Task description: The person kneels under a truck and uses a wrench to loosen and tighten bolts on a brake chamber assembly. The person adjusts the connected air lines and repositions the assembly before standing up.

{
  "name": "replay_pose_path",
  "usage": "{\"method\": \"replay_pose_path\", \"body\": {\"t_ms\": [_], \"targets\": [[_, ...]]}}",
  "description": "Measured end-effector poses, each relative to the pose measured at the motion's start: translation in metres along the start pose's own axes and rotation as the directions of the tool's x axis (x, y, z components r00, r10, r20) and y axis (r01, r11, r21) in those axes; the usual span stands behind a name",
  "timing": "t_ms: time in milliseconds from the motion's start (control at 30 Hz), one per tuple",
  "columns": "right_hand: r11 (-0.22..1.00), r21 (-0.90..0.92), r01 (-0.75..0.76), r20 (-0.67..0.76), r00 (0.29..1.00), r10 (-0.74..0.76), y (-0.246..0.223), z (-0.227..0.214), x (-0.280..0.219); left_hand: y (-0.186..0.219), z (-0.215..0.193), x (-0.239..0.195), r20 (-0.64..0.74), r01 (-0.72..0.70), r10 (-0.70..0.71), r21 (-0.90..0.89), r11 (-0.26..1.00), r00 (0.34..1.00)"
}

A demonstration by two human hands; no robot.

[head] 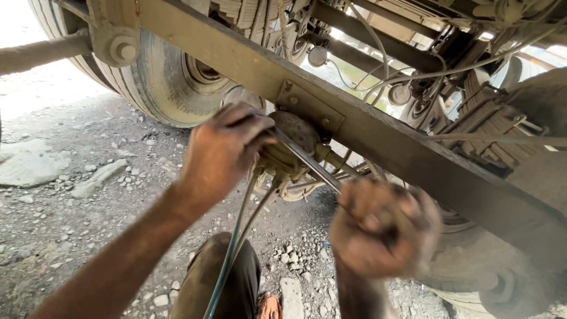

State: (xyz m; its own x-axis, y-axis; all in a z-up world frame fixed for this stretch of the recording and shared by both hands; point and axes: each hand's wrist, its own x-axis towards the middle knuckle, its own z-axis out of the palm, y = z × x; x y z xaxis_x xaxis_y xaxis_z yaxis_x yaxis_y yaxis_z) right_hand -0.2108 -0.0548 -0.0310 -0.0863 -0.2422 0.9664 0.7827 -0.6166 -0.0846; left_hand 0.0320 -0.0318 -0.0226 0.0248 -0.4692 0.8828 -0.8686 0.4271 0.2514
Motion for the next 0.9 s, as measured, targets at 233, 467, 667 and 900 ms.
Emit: {"method": "replay_pose_path", "body": {"t_ms": [233,467,667,900], "targets": [[0.994,-0.013,-0.106,-0.042,0.994,0.105,0.022,0.041,0.012,-0.013,-0.013,-0.001,0.082,-0.072,0.065,0.085,0.994,0.994],[0.932,0.105,-0.347,0.129,0.934,0.333,0.013,0.051,0.002,-0.022,-0.015,0.0,0.119,-0.108,0.11,-0.02,0.994,0.987],[0.845,-0.047,-0.533,0.344,0.785,0.515,-0.007,0.053,0.022,-0.021,-0.006,0.005,0.068,-0.07,0.085,-0.199,0.978,0.994],[0.765,-0.351,-0.54,0.494,0.587,0.641,-0.014,0.064,0.059,-0.031,0.0,0.01,-0.014,-0.151,0.15,-0.168,0.974,0.989]]}}
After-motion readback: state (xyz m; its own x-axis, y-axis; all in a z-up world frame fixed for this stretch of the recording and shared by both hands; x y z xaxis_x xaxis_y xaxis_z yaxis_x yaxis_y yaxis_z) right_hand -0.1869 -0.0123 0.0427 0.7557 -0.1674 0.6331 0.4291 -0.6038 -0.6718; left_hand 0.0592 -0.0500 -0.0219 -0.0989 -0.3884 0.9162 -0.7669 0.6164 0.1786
